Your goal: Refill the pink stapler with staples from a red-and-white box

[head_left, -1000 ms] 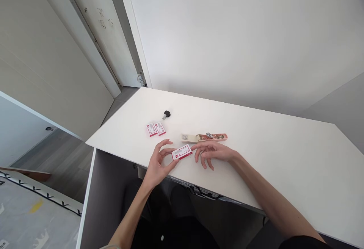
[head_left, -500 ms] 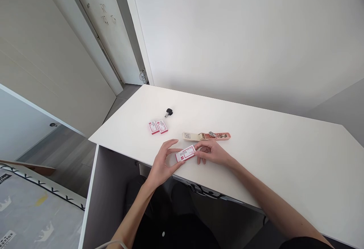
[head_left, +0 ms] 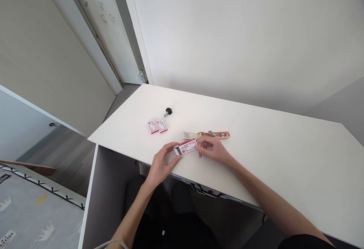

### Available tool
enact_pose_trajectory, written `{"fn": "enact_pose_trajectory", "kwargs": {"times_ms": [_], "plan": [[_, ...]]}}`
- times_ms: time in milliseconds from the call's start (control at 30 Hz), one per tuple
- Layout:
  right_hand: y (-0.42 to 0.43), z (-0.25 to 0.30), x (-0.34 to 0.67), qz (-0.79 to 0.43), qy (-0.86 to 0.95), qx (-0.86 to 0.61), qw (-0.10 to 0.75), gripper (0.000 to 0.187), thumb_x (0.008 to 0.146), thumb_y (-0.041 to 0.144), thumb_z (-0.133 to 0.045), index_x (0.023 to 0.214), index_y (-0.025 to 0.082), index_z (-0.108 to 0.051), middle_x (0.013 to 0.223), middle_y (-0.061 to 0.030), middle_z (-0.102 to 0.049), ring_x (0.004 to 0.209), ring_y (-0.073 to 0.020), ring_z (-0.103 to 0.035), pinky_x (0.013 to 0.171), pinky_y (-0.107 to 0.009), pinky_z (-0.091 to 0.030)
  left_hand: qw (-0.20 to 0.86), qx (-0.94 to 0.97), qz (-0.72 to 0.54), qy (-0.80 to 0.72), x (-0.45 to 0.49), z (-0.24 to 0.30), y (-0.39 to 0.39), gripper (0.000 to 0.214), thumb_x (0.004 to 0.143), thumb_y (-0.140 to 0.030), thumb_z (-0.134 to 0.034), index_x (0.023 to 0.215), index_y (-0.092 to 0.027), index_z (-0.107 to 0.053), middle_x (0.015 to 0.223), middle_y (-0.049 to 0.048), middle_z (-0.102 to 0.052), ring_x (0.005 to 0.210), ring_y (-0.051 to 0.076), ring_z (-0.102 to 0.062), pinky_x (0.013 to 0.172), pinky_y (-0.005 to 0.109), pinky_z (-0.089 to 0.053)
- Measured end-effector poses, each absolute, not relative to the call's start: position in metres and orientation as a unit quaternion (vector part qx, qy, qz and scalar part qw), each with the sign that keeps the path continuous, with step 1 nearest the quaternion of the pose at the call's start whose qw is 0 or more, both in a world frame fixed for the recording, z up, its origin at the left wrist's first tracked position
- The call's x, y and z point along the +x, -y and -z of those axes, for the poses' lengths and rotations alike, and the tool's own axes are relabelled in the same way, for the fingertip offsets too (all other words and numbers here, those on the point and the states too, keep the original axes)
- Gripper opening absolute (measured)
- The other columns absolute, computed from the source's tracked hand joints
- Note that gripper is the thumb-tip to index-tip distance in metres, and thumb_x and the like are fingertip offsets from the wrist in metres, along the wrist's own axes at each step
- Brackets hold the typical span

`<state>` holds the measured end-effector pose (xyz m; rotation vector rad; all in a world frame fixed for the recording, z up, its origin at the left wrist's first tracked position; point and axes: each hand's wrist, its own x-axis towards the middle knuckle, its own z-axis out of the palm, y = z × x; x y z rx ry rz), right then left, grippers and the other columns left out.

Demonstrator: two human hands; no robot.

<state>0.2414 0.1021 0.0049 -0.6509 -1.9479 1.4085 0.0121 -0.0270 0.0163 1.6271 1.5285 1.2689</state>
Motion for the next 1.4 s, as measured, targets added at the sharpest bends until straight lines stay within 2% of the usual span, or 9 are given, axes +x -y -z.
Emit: {"fn": "enact_pose_trajectory", "kwargs": {"times_ms": [100, 200, 367, 633, 967, 1233, 1400], "plan": [[-0.1025, -0.0039, 0.2410, -0.528, 0.733, -0.241, 0.356, 0.023, 0.096, 0.045, -0.070, 0.096, 0.022, -0.071, 0.107, -0.0084, -0.077, 0.059, -0.0148, -0.071, 0.053, -0.030, -0.055, 0.284, 0.600, -0.467, -0.584, 0.0128, -0.0168, 0.0276, 0.035, 0.100, -0.035, -0.064, 0.134, -0.027, -0.060, 0.137, 0.0063, -0.069, 0.128, 0.023, -0.068, 0.115, 0.044, -0.054], [-0.1024, -0.0018, 0.2410, -0.518, 0.729, -0.240, 0.378, 0.020, 0.094, 0.041, -0.073, 0.092, 0.021, -0.072, 0.115, -0.0099, -0.075, 0.060, -0.0139, -0.072, 0.055, -0.031, -0.058, 0.288, 0.602, -0.458, -0.588, 0.0144, -0.0185, 0.0278, 0.034, 0.101, -0.034, -0.063, 0.134, -0.026, -0.059, 0.137, 0.0069, -0.070, 0.127, 0.022, -0.068, 0.114, 0.042, -0.055], [-0.1029, 0.0020, 0.2420, -0.511, 0.742, -0.223, 0.372, 0.016, 0.093, 0.038, -0.076, 0.090, 0.022, -0.076, 0.114, -0.0102, -0.076, 0.061, -0.0143, -0.072, 0.055, -0.031, -0.059, 0.278, 0.597, -0.456, -0.599, 0.0182, -0.0184, 0.0265, 0.036, 0.098, -0.035, -0.065, 0.132, -0.026, -0.058, 0.133, 0.0071, -0.072, 0.125, 0.022, -0.069, 0.114, 0.044, -0.054], [-0.1061, -0.0003, 0.2423, -0.467, 0.767, -0.208, 0.387, 0.010, 0.093, 0.033, -0.076, 0.090, 0.025, -0.080, 0.109, -0.0083, -0.079, 0.081, -0.0192, -0.072, 0.059, -0.032, -0.058, 0.268, 0.603, -0.442, -0.607, 0.0163, -0.0135, 0.0274, 0.041, 0.095, -0.018, -0.055, 0.135, -0.025, -0.055, 0.133, 0.0062, -0.071, 0.129, 0.020, -0.067, 0.117, 0.045, -0.051], [-0.1073, 0.0001, 0.2430, -0.466, 0.779, -0.194, 0.371, 0.012, 0.095, 0.031, -0.072, 0.092, 0.025, -0.081, 0.115, -0.0090, -0.080, 0.094, -0.0223, -0.074, 0.062, -0.033, -0.056, 0.263, 0.597, -0.464, -0.600, 0.0172, -0.0139, 0.0268, 0.035, 0.098, -0.019, -0.054, 0.132, -0.025, -0.058, 0.134, 0.0062, -0.071, 0.131, 0.020, -0.065, 0.119, 0.044, -0.049], [-0.1064, 0.0010, 0.2427, -0.482, 0.767, -0.211, 0.367, 0.014, 0.095, 0.034, -0.071, 0.090, 0.024, -0.079, 0.115, -0.0100, -0.079, 0.090, -0.0219, -0.073, 0.064, -0.034, -0.057, 0.276, 0.585, -0.475, -0.597, 0.0177, -0.0141, 0.0271, 0.030, 0.101, -0.021, -0.049, 0.130, -0.024, -0.058, 0.134, 0.0076, -0.071, 0.131, 0.020, -0.065, 0.118, 0.043, -0.050], [-0.1030, -0.0009, 0.2399, -0.523, 0.717, -0.241, 0.393, 0.015, 0.092, 0.039, -0.076, 0.095, 0.025, -0.079, 0.117, -0.0085, -0.077, 0.075, -0.0177, -0.071, 0.066, -0.037, -0.062, 0.258, 0.597, -0.450, -0.612, 0.0173, -0.0134, 0.0269, 0.029, 0.103, -0.028, -0.051, 0.130, -0.025, -0.060, 0.134, 0.0070, -0.071, 0.128, 0.021, -0.067, 0.115, 0.042, -0.052]]}}
